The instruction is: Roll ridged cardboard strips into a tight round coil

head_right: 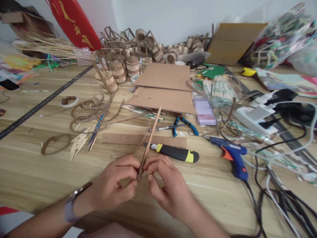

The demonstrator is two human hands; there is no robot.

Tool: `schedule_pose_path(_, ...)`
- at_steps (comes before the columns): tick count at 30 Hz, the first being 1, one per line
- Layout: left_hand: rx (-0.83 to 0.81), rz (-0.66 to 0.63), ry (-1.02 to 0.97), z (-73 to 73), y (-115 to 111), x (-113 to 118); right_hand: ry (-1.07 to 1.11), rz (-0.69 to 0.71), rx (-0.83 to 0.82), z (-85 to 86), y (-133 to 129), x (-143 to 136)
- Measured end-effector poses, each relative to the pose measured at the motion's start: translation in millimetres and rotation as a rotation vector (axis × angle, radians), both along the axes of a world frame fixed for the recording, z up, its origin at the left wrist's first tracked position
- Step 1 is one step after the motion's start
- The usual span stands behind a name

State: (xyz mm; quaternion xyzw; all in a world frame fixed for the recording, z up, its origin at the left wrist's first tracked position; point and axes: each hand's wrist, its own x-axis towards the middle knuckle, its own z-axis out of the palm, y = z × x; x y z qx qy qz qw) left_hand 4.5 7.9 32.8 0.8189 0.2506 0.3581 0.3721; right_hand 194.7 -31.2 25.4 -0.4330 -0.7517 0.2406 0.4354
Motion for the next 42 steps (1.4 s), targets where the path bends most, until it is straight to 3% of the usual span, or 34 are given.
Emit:
schedule_pose_path(11,-0.043,-0.098,-0.054,4.5,5.1,-2.0,0.222,0.059,-0.192,6.7,3.1,1.8)
schedule_pose_path(18,-0.025,0.006,0.064,1.8,2.1,-2.5,0.042,0.027,-0.023,0.1,-3.2,-4.3)
schedule_pose_path(29,0.013,0.022,0.115,-0.8,-0.8,-1.4,-0.202,-0.067,0.281,-6.0,-2.3,-1.5)
schedule_pose_path(36,0.031,0.014,0.094,0.1,0.2,-1.7,-0.084,-0.114,0.178,2.1,-1.3,-2.7)
schedule_pose_path(42,-0.016,-0.01,0.06,2.5,4.1,-2.1,0.027,-0.153,0.068,-3.4,-3.9,-1.9)
